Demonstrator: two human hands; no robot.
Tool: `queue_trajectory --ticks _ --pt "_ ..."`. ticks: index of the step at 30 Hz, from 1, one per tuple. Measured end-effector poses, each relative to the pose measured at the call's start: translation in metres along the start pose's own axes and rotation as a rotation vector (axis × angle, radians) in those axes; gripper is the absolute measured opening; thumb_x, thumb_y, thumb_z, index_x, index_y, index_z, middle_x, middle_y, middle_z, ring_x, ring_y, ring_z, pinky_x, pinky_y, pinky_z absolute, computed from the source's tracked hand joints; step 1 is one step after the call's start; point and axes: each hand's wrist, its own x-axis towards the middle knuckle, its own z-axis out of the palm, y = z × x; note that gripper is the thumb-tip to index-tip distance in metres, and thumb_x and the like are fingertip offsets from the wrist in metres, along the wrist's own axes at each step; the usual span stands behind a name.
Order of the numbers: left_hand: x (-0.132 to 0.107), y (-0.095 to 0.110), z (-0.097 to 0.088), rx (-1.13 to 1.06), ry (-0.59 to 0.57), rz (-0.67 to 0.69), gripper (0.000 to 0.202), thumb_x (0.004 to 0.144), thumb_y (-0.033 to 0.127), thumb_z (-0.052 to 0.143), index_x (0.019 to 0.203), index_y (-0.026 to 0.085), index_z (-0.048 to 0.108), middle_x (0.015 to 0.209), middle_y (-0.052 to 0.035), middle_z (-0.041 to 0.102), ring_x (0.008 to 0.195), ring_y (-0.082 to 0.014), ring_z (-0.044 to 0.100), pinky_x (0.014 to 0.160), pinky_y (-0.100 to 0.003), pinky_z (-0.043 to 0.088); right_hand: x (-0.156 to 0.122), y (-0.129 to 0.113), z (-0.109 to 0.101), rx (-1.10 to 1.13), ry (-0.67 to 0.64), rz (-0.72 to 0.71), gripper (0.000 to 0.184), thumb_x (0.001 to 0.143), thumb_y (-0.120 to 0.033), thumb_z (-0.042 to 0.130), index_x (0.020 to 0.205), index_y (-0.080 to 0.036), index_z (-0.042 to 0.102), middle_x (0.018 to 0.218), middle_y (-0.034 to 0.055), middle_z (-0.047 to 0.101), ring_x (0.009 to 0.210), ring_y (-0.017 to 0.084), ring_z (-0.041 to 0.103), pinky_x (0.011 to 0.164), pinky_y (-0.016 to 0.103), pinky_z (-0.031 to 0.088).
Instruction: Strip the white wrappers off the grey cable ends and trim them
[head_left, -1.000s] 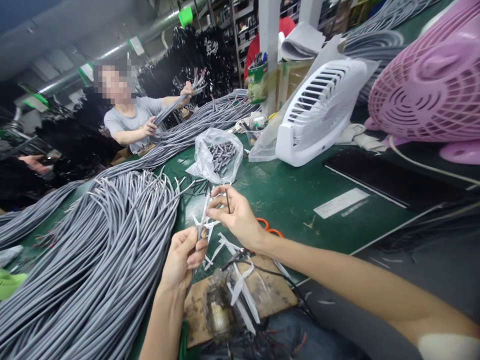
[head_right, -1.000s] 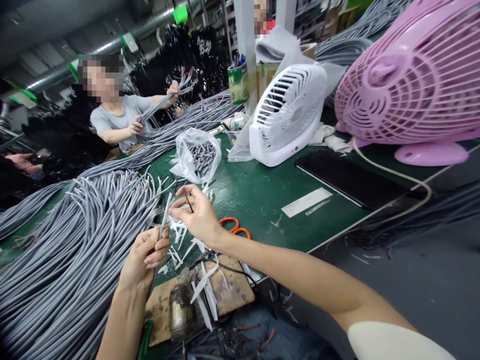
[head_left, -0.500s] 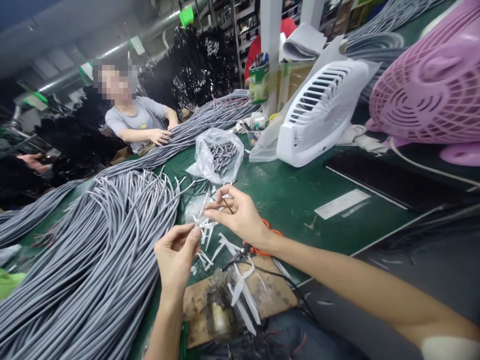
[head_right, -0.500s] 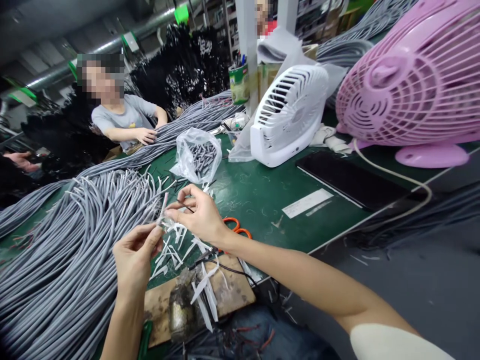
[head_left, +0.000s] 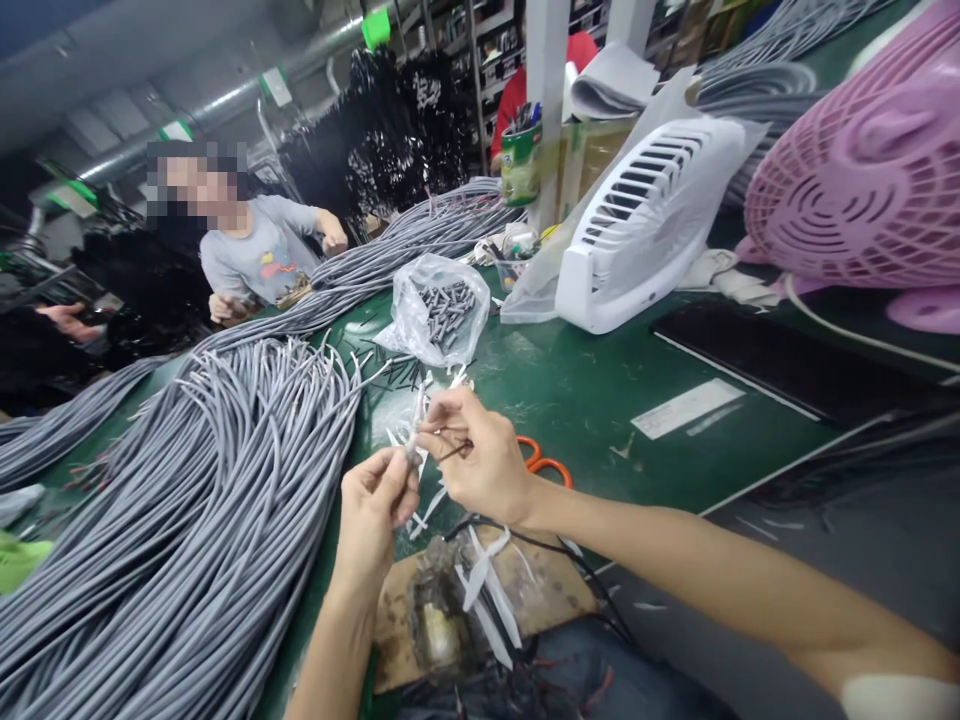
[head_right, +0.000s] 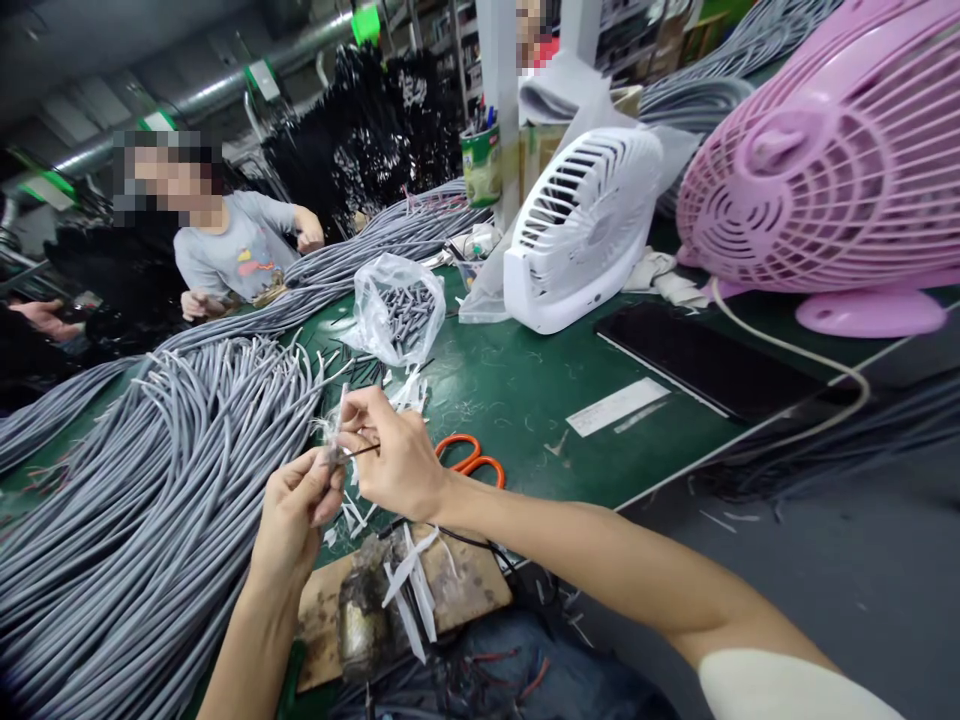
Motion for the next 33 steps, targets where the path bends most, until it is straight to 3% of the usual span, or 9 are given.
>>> queue_trajectory --ticks 3,7,11,16,18,21,25,30,33 --pt "-0.001 0.005 -0.001 -0.121 -0.044 -0.069 0.041 0.057 0.044 0.075 0.054 0.011 0.051 0.048 0.0055 0.043 0.032 0.0029 0.022 0.033 -0.013 0.012 -0.003 -0.001 0.002 -0.001 0.014 0.011 0.015 0.076 -0.018 0.053 0.083 -0.023 0.041 0.067 -0.0044 0.055 0.046 0.007 0.051 0.048 0.019 0.043" --pt "-0.002 0.006 -0.003 -0.19 -0.099 -0.182 0.039 0.051 0.041 0.079 0.061 0.011 0.056 0.047 0.0058 0.044 0.031 0.0036 0.02 0.032 -0.013 0.009 0.002 0.001 0.006 0.211 0.003 0.173 0.02 0.069 -0.016 0.056 0.081 -0.022 0.04 0.067 -0.0052 0.054 0.047 0.006 0.049 0.045 0.016 0.039" --pt "0.0 0.001 -0.004 -0.146 -0.113 -0.176 0.038 0.053 0.044 0.075 0.059 0.01 0.059 0.041 0.0046 0.045 0.027 0.0017 0.022 0.029 -0.014 0.009 0.012 0.014 0.008 0.345 -0.057 0.354 0.021 0.064 -0.019 0.058 0.077 -0.021 0.041 0.063 -0.0059 0.054 0.051 0.007 0.051 0.049 0.017 0.04" --pt "0.001 0.0 -0.001 -0.11 -0.015 -0.088 0.035 0.049 0.038 0.078 0.069 0.011 0.068 0.044 0.0024 0.052 0.029 -0.001 0.032 0.029 -0.014 0.017 0.025 0.026 0.001 0.254 0.16 0.509 0.018 0.065 -0.027 0.059 0.073 -0.019 0.045 0.058 -0.0051 0.056 0.05 0.008 0.05 0.049 0.019 0.037" --pt "0.002 0.001 0.0 -0.11 0.068 -0.039 0.031 0.049 0.035 0.078 0.068 0.012 0.069 0.045 0.0023 0.053 0.032 -0.0023 0.036 0.03 -0.013 0.022 0.025 0.021 -0.002 0.282 0.19 0.475 0.021 0.072 -0.037 0.055 0.069 -0.019 0.045 0.051 -0.0051 0.053 0.044 0.007 0.046 0.045 0.019 0.034" --pt "0.005 -0.001 -0.001 -0.106 0.162 0.048 0.025 0.049 0.033 0.078 0.059 0.012 0.067 0.048 0.0018 0.055 0.039 -0.0049 0.044 0.033 -0.014 0.031 0.016 0.008 -0.003 0.273 0.021 0.317 0.032 0.072 -0.048 0.055 0.062 -0.019 0.047 0.041 -0.0068 0.044 0.037 0.006 0.038 0.039 0.019 0.029" --pt "0.006 -0.01 -0.002 -0.043 0.243 0.176 0.022 0.056 0.032 0.075 0.06 0.012 0.066 0.049 0.002 0.056 0.039 -0.0064 0.047 0.037 -0.017 0.039 0.002 -0.002 0.001 0.092 -0.192 0.112 0.025 0.07 -0.038 0.064 0.063 -0.017 0.054 0.049 -0.0037 0.053 0.041 0.006 0.043 0.042 0.019 0.033" --pt "-0.001 -0.013 0.002 -0.041 0.264 0.225 0.027 0.071 0.039 0.065 0.064 0.016 0.056 0.037 0.0084 0.043 0.025 -0.0052 0.038 0.027 -0.015 0.03 -0.001 0.0 0.007 0.105 -0.223 0.162 0.024 0.078 -0.035 0.058 0.064 -0.016 0.053 0.051 -0.0028 0.053 0.042 0.007 0.047 0.042 0.018 0.035" --pt "-0.001 -0.008 0.004 -0.15 0.235 0.219 0.028 0.07 0.04 0.066 0.066 0.017 0.051 0.046 0.0073 0.048 0.026 -0.0053 0.04 0.024 -0.015 0.026 0.002 0.002 0.007 0.169 -0.215 0.227 0.026 0.076 -0.039 0.059 0.063 -0.016 0.052 0.052 -0.0026 0.051 0.045 0.008 0.048 0.042 0.018 0.036"
